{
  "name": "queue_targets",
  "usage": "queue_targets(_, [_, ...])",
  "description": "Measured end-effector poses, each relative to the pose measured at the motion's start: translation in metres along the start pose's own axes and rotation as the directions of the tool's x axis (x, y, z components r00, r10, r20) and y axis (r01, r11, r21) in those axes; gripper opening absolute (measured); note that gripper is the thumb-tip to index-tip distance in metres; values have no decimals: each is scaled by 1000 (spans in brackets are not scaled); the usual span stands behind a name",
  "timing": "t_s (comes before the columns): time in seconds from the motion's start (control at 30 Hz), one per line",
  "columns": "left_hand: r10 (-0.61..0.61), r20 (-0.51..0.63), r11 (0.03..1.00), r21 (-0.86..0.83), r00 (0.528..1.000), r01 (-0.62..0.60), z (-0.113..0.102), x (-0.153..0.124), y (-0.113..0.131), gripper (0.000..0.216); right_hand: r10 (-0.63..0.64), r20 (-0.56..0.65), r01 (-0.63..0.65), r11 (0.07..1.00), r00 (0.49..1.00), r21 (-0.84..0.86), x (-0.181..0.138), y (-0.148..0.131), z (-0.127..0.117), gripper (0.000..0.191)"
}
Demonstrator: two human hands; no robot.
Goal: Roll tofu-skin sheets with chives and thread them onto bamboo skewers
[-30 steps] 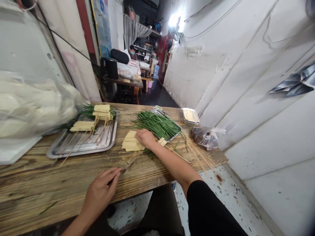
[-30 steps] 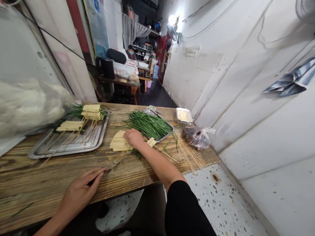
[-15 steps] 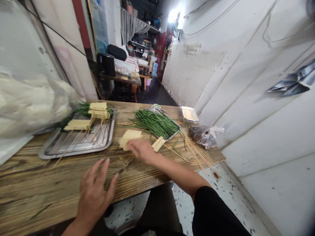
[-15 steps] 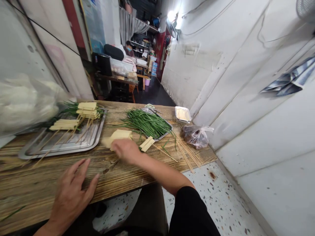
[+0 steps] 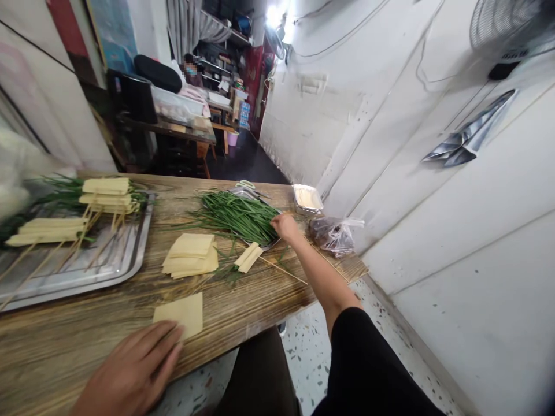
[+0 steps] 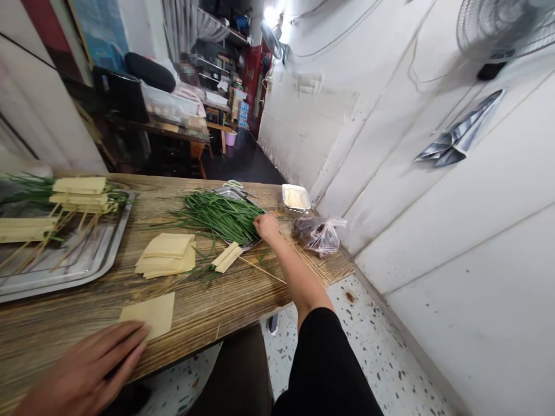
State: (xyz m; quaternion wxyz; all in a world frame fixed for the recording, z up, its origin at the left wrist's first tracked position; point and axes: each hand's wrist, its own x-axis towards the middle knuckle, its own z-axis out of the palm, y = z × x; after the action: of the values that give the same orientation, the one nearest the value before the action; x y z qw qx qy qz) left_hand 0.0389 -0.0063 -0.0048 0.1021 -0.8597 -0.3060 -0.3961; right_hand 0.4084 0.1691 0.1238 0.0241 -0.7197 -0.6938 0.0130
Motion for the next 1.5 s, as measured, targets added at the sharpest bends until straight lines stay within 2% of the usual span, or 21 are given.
queue_targets(0.1, [-25,-2,1000,-18,1000,25,-1,0,-1,28,34,73,-32,999,997,-24,15,7,3,29])
queue_targets(0.2, [-45,2,998,-35,999,45,-2,0,-2,26,23,93,-19,999,995,-50,15,1,11,35])
queue_targets(0.33, [-49,-2,998,-50,999,49,-4,3,-1,24,13,113,-4,996,994,-85,17,-6,11,28])
queue_targets(0.57, [-40,-22,998,-42,999,39,-4,8,1,24,-58,169,75,993,984,-96,37,1,-12,25])
queue_targets(0.73, [-73,-8,995,-73,997,72,0,1,-1,25,-47,191,74,988,981,-137,38,-2,-22,24])
queue_targets(0.97, [-119,-8,988,-100,993,117,1,-1,-2,25,-96,255,139,978,962,-153,24,3,-40,15])
queue_targets(1.2, [-111,-20,988,-106,994,108,-2,3,-1,26,-171,205,200,971,964,-131,0,4,-69,24])
queue_targets(1.3, [-109,-54,991,-87,993,104,-8,6,2,29,-225,185,247,964,956,-101,-17,-9,-81,27])
queue_targets(1.4, [-83,-76,996,6,994,84,-23,22,9,34,-332,125,344,935,935,-84,-43,-39,-83,30])
queue_targets(1.5, [-86,-125,993,68,988,95,-41,52,16,42,-535,49,535,829,843,-162,-79,-81,-67,25])
